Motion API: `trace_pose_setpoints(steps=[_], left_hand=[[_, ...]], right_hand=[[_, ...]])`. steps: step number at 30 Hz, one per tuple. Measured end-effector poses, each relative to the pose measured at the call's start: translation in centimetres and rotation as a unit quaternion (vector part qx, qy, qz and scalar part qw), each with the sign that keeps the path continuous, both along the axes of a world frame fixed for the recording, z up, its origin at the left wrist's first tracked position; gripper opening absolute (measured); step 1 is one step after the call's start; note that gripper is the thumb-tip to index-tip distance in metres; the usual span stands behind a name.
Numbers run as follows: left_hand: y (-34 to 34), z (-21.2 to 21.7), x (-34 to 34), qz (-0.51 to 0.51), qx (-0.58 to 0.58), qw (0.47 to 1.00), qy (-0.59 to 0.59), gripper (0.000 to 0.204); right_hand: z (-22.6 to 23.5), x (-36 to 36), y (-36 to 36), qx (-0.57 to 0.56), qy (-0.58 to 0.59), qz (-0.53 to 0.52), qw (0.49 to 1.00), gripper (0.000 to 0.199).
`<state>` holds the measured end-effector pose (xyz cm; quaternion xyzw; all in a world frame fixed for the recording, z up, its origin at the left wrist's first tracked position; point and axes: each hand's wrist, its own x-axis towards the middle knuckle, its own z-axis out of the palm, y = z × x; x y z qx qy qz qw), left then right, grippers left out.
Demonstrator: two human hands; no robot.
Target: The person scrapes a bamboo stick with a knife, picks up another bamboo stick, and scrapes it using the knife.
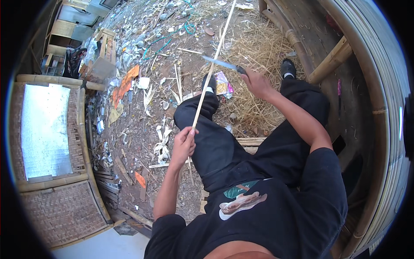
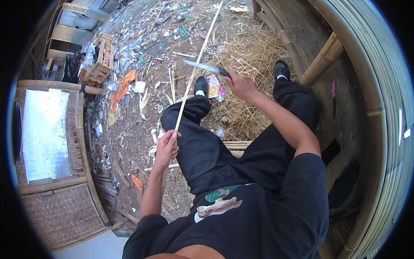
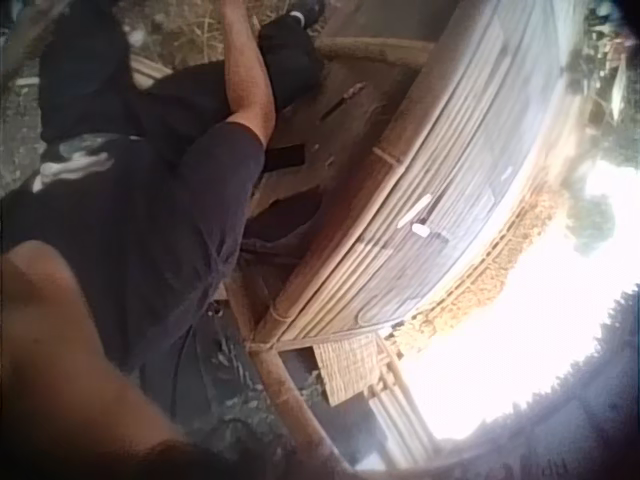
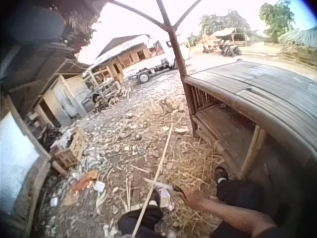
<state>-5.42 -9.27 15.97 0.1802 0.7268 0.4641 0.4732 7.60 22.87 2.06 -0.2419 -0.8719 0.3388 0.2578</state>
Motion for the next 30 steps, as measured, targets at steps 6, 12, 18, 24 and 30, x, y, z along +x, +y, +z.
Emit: trace_pose_setpoints(steps=[6, 12, 18, 24, 30], left_hand=[[-4.2, 0.7, 4.0, 0.042, -0.038, 0.995, -0.080, 0.021], [-7.0, -0.2, 5.5, 0.073, -0.042, 0.988, -0.128, 0.020], [-8.7, 0.8, 6.8, 0.066, -0.069, 0.985, -0.143, 0.017], [-9.8, 1.0, 7.6, 0.075, -0.069, 0.983, -0.155, 0.017], [-12.1, 2.3, 8.0, 0.064, -0.108, 0.981, -0.151, 0.019]], right_hand=[[-1.9, -0.6, 1.3, -0.032, -0.082, -0.067, 0.994, 0.034], [-3.5, 0.1, -1.2, 0.026, -0.102, 0.029, 0.994, 0.033], [-5.9, 1.1, 4.3, 0.037, -0.152, -0.085, 0.984, 0.037], [-4.9, 0.9, 1.6, 0.004, -0.199, 0.042, 0.979, 0.035], [-5.8, 2.0, 6.4, -0.055, -0.222, -0.131, 0.965, 0.039]])
